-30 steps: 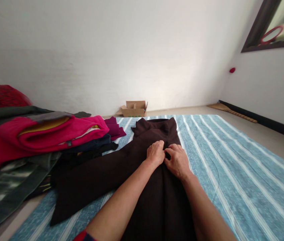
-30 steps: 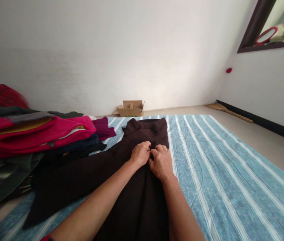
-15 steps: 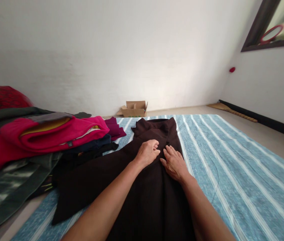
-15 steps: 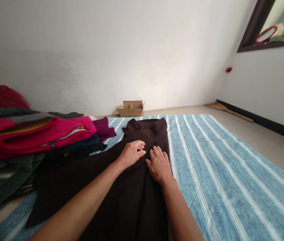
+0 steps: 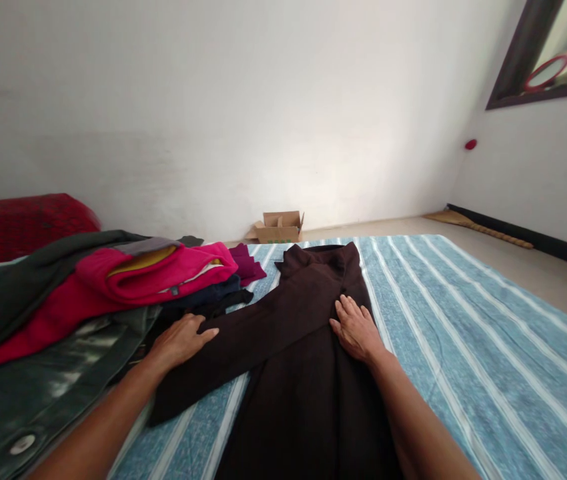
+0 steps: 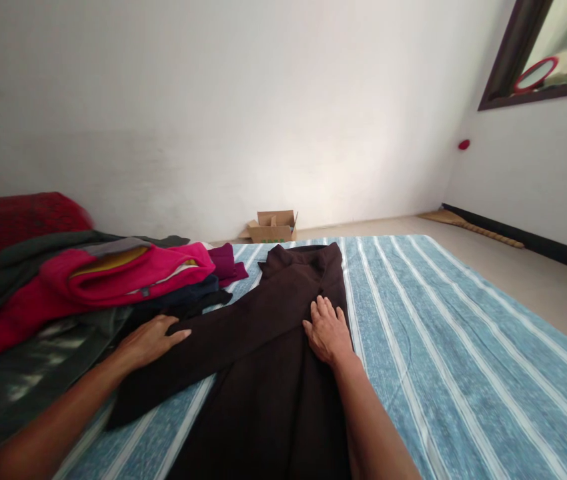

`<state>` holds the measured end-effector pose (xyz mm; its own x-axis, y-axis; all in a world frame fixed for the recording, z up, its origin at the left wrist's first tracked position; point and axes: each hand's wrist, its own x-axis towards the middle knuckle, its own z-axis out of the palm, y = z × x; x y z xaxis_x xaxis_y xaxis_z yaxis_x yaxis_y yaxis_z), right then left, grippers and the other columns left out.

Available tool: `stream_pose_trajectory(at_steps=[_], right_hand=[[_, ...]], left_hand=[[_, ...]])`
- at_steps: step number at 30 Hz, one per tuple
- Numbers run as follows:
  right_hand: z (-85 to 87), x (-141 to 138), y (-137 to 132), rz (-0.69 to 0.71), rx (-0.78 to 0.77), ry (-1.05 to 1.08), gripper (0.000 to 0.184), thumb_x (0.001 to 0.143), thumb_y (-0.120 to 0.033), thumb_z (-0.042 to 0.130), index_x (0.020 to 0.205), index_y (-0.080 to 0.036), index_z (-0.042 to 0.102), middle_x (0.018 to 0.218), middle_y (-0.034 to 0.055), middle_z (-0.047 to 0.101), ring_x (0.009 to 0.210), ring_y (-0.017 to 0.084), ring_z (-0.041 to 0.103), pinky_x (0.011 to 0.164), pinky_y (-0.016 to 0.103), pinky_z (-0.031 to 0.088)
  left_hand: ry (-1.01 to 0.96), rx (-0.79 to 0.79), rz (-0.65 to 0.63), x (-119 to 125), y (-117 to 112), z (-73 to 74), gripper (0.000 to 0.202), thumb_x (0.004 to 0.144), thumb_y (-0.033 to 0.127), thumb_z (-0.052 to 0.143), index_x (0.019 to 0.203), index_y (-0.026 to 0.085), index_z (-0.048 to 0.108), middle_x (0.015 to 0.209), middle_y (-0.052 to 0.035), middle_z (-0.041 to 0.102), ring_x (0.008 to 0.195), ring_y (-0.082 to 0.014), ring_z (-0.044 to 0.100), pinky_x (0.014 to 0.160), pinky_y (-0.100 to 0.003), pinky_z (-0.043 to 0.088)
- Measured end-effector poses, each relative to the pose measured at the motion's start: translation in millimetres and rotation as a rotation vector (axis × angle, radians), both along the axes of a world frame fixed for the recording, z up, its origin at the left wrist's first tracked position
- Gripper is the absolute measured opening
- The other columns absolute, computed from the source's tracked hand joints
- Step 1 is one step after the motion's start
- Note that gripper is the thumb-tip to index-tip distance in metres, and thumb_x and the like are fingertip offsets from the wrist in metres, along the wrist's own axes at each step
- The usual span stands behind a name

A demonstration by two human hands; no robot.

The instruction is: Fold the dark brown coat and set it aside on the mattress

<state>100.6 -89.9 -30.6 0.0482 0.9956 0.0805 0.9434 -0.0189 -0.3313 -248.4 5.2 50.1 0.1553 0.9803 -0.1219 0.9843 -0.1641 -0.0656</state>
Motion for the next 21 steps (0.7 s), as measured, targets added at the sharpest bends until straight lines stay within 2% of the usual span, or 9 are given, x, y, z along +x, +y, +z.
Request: stream_pose_trajectory(at_steps=[3,6,9,11,13,16,19,21], right_hand=[[-0.9,-2,-1,-0.010,0.006,-0.004,0.057,0.092,-0.041,0.027,0.139,-0.010,0.032,0.149,0.0117,0.021,0.137,0.026,0.015,0.108,0.045,0.015],[-0.4,-3,-2,-0.022,0.016,-0.004,0.056,0.092,-0.041,0.027,0.139,-0.011,0.032,0.148,0.0112,0.022,0.137,0.025,0.017,0.108,0.044,0.016],[1.0,-4,-4,-0.021,0.032,-0.008,0.056,0.092,-0.041,0.027,0.139,-0.012,0.033,0.148,0.0112,0.023,0.136,0.025,0.018,0.108,0.044,0.017],[1.4,-5,-5,-0.018,0.042,-0.010,0.055,0.092,-0.041,0.027,0.139,-0.011,0.034,0.148,0.0117,0.024,0.136,0.026,0.019,0.107,0.044,0.018],[0.9,-5,-5,-0.015,0.050,-0.008,0.055,0.092,-0.040,0.027,0.138,-0.011,0.034,0.147,0.0123,0.025,0.136,0.026,0.019,0.107,0.044,0.018],[-0.8,-5,-4,-0.015,0.051,-0.003,0.055,0.092,-0.041,0.026,0.138,-0.012,0.034,0.148,0.0116,0.025,0.136,0.026,0.019,0.107,0.043,0.017],[-1.4,-6,-3,-0.018,0.038,0.002,0.054,0.092,-0.041,0.027,0.139,-0.014,0.034,0.148,0.0108,0.023,0.136,0.025,0.019,0.107,0.044,0.017],[-1.0,-5,-4,-0.021,0.033,0.028,0.054,0.092,-0.039,0.029,0.138,-0.013,0.035,0.148,0.0118,0.024,0.136,0.026,0.019,0.107,0.045,0.016]], left_hand=[[-0.021,0.003,0.005,-1,-2,2.9,0.058,0.077,0.051,0.041,0.113,0.009,0.058,0.115,-0.0190,0.059,0.105,-0.0313,0.057,0.083,-0.035,0.043],[-0.029,-0.057,0.041,4,-4,8.1,0.052,0.072,0.049,0.049,0.106,0.012,0.062,0.109,-0.0170,0.063,0.100,-0.0318,0.059,0.077,-0.033,0.044],[-0.072,-0.045,0.039,8,-7,15.6,0.037,0.066,0.038,0.057,0.095,0.017,0.065,0.102,-0.0115,0.067,0.099,-0.0284,0.060,0.074,-0.029,0.044],[-0.073,-0.006,0.018,12,-13,26.4,0.022,0.065,0.030,0.057,0.084,0.021,0.065,0.090,-0.0064,0.069,0.093,-0.0262,0.062,0.070,-0.027,0.043],[-0.057,0.023,-0.022,22,-24,44.8,0.009,0.065,0.026,0.054,0.070,0.022,0.061,0.077,-0.0031,0.067,0.082,-0.0245,0.063,0.064,-0.027,0.040],[-0.105,0.044,-0.110,52,-51,83.9,0.008,0.067,0.026,0.053,0.062,0.021,0.056,0.066,-0.0006,0.063,0.075,-0.0222,0.062,0.060,-0.026,0.038],[-0.157,0.041,-0.269,101,-91,120.4,0.011,0.069,0.026,0.053,0.059,0.021,0.055,0.065,-0.0008,0.062,0.076,-0.0221,0.061,0.064,-0.027,0.039],[-0.157,0.056,-0.420,138,-121,131.8,0.011,0.070,0.024,0.054,0.060,0.022,0.058,0.067,-0.0030,0.063,0.078,-0.0236,0.061,0.069,-0.030,0.041]])
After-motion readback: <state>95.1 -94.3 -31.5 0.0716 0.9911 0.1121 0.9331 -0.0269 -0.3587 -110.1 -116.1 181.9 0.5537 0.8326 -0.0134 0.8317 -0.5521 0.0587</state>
